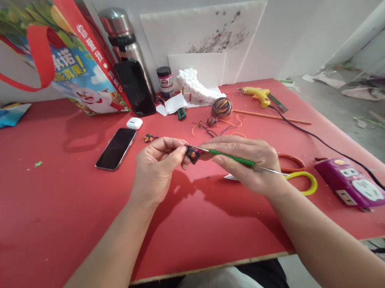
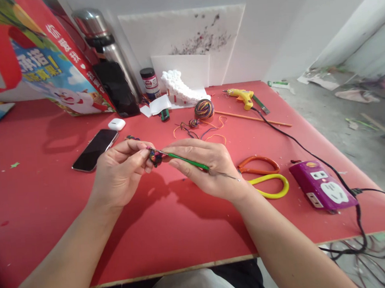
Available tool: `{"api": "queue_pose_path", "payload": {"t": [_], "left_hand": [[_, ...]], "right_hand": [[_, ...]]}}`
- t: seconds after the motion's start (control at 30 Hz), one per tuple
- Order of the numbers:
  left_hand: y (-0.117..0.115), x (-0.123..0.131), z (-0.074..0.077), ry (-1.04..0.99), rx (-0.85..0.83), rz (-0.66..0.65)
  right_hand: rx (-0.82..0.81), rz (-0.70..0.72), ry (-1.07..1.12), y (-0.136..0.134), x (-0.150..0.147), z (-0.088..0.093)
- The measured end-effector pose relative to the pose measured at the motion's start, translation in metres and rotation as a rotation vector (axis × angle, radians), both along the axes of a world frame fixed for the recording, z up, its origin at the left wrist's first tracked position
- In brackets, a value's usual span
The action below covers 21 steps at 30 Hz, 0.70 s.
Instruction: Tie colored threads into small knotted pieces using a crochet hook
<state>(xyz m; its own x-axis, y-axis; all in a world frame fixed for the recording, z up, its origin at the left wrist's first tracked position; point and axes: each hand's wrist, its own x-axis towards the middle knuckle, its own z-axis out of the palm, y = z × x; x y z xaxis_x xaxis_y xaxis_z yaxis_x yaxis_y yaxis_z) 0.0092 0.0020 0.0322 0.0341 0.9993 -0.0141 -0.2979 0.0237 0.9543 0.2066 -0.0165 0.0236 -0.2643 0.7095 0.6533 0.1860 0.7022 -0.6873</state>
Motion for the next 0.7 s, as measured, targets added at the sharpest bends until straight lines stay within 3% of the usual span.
{"api": "queue_pose_path", "payload": {"t": [0.7], "left_hand": [[0.0006, -0.0023, -0.0008, -0.030, 0.037, -0.029]], "right_hand": [[-0.049, 0.046, 0.075, -0.0010, -0.0042, 0.0001]]}}
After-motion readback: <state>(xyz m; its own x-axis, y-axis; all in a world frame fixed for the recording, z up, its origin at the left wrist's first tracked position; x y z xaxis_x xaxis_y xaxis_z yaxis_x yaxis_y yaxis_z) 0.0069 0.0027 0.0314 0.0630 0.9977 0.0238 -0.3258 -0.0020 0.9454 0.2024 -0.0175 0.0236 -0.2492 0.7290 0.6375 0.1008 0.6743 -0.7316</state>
